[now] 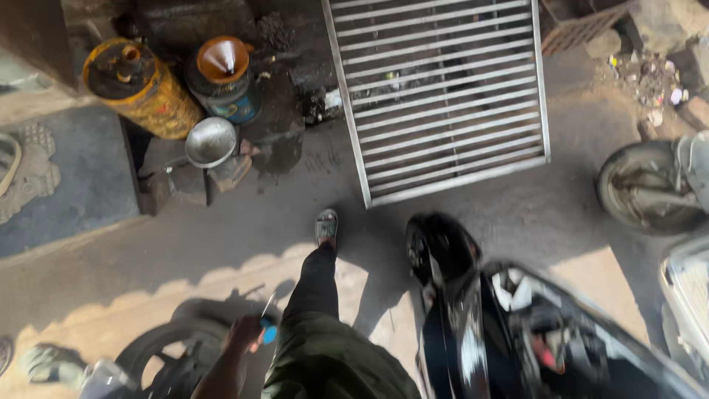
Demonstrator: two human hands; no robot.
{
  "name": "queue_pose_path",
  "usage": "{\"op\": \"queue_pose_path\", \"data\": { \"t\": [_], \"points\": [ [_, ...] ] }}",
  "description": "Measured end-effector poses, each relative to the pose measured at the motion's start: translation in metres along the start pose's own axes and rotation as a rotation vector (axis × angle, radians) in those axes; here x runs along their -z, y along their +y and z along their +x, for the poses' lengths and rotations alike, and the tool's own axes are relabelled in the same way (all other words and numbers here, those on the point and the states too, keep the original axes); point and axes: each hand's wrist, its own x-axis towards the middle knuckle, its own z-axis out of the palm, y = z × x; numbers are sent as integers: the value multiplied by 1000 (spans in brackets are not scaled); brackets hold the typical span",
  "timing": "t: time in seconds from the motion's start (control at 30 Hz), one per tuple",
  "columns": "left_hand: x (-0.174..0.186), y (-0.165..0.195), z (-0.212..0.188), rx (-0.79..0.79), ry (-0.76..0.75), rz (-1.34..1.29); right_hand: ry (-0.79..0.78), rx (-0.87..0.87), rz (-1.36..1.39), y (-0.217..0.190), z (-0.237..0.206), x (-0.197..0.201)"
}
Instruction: The person uses a screwdriver to remove screws from the rear storage compartment of a scooter. After removing several screws, the person walks to a tool tray and searches through small parts.
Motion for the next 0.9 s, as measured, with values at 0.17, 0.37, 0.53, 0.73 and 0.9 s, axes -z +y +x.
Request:
{"op": "queue_pose_path", "data": {
  "t": [0.17,0.37,0.53,0.73,0.9],
  "points": [
    [148,118,120,26,-70,-5,-27,8,-20,-164,159,53],
    [394,386,252,-220,-22,136,-41,-190,54,-265,278,181],
    [602,679,346,-823,120,-324,48,-362,273,-341,438,235],
    [790,928,446,-727,357,-59,154,-551,491,-449,618,370],
    [885,942,503,-393,473,-134,86,-369,374,-661,813,543]
  ]
}}
